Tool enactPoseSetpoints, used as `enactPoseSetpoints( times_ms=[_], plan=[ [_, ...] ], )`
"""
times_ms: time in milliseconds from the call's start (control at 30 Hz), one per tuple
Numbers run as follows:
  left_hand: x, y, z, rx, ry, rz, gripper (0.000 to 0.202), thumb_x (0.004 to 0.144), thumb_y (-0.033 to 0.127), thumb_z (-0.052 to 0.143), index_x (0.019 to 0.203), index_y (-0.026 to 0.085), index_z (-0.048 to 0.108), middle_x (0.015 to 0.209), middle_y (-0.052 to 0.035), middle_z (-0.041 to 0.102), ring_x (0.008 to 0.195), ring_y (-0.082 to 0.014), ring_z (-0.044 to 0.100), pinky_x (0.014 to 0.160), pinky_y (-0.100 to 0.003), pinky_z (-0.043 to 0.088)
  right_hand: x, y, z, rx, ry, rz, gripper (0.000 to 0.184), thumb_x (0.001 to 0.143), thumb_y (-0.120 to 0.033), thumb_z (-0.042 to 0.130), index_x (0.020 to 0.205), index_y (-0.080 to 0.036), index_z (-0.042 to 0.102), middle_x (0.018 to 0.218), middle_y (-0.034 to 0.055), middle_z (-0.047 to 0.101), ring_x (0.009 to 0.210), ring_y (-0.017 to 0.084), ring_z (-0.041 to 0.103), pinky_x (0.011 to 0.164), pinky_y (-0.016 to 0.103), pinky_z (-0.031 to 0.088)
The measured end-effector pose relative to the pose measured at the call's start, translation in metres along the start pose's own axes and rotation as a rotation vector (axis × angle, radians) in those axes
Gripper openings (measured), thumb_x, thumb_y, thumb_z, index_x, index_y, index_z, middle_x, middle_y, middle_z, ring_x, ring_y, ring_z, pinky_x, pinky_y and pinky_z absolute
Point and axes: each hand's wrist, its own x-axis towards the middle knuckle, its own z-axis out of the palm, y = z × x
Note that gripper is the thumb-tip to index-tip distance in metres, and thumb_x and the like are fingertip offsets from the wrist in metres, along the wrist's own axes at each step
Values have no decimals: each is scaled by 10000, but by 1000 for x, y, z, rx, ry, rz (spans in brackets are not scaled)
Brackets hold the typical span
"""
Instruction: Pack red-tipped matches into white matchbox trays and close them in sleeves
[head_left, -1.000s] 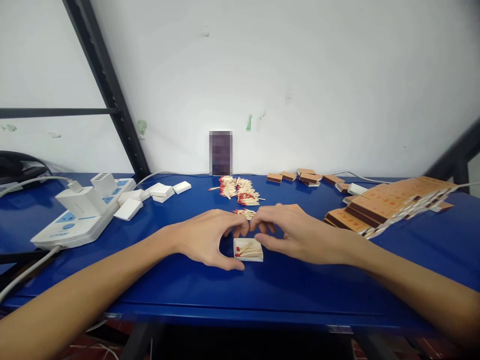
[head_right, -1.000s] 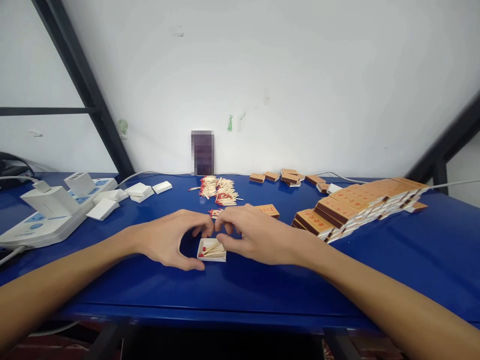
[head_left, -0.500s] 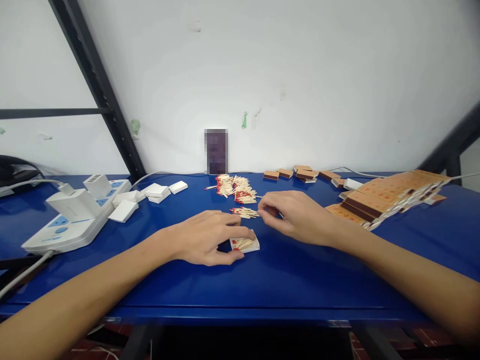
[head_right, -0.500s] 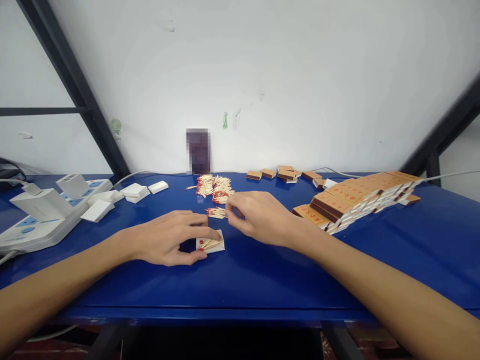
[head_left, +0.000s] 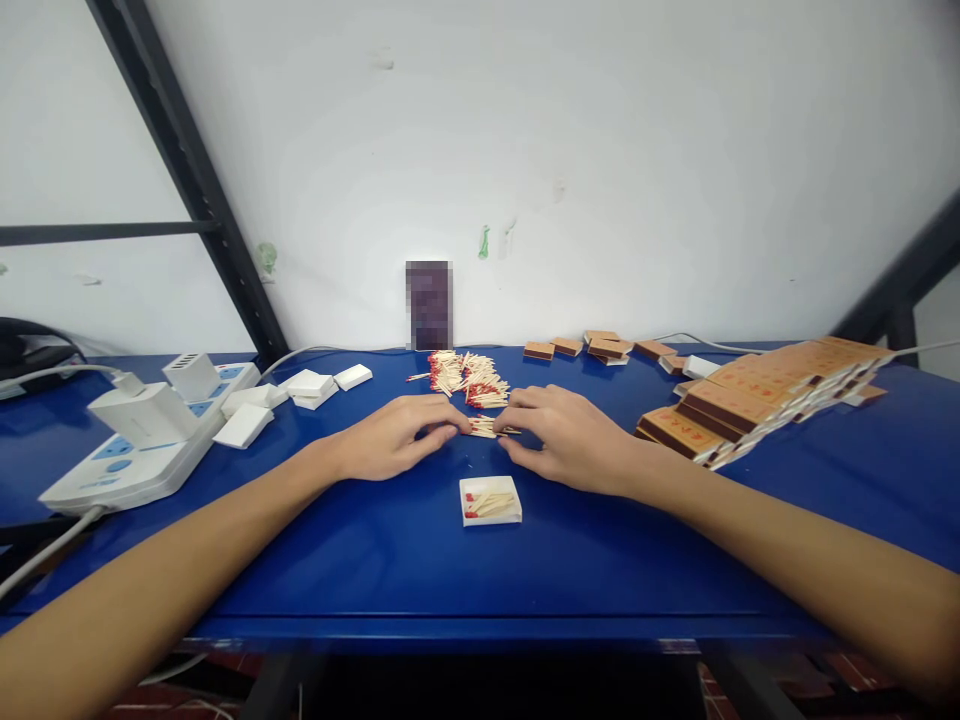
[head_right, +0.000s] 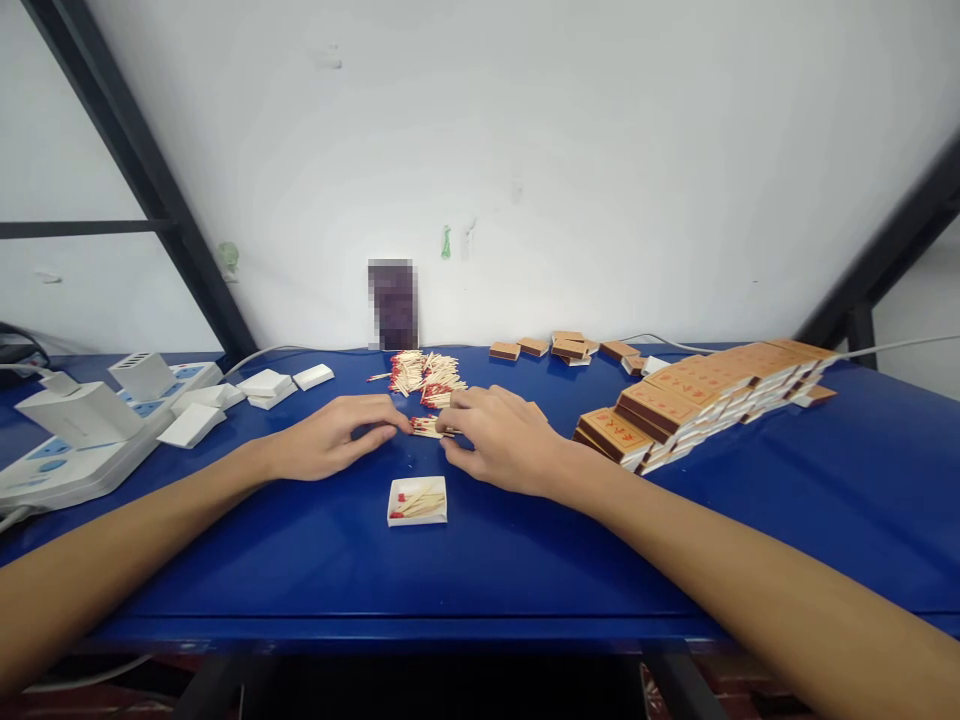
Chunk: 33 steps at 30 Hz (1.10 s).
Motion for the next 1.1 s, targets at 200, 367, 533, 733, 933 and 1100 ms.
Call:
enactPoseSetpoints(
  times_ms=[200, 367, 533, 733, 933, 1100],
  plan=[
    [-1, -3, -3, -15, 35, 66, 216, 922, 141, 362, 983, 159, 569, 932, -59, 628, 836, -161, 565, 785, -292, 442, 4, -3, 5, -53, -88, -3, 243, 949, -230, 469, 987, -205, 708, 926, 73, 631, 795, 186, 550, 685, 314, 319],
    [1, -3, 5, 162, 14, 13, 245, 900, 120, 355, 1010, 156, 570, 923, -54, 634, 825, -173, 565, 771, -294, 422, 3, -5, 2, -15, -83, 6, 239, 944, -225, 486, 949, -214, 725, 897, 59, 628, 782, 174, 538, 680, 305, 318],
    [4, -4, 11, 153, 50, -105, 204, 923, 194, 394, 981, 168, 588, 773, -4, 603, 691, -145, 526, 714, -279, 393, 1, 1, 1, 79, -70, -6, 191, 909, -221, 526, 936, -225, 715, 895, 43, 629, 828, 182, 552, 709, 307, 349],
    [3, -4, 15, -36, 123, -236, 200, 929, 256, 404, 912, 161, 579, 606, 49, 454, 534, -98, 400, 550, -228, 310, 3, 7, 4, 47, -70, 69, 224, 923, -270, 510, 1023, -226, 705, 938, 59, 633, 855, 201, 564, 711, 315, 361],
    [0, -6, 17, -81, 133, -243, 191, 892, 234, 437, 928, 157, 609, 516, 83, 339, 464, -80, 309, 499, -213, 262, 5, 3, 6, -19, -115, 41, 250, 934, -248, 498, 1069, -221, 706, 893, 61, 631, 816, 195, 558, 681, 314, 333],
    [2, -3, 17, 54, 106, -190, 182, 838, 232, 515, 937, 169, 654, 505, 82, 368, 447, -79, 338, 502, -220, 274, 4, 1, 5, -13, -97, 60, 245, 930, -239, 504, 1063, -221, 709, 871, 58, 623, 812, 190, 548, 669, 300, 322]
  ],
)
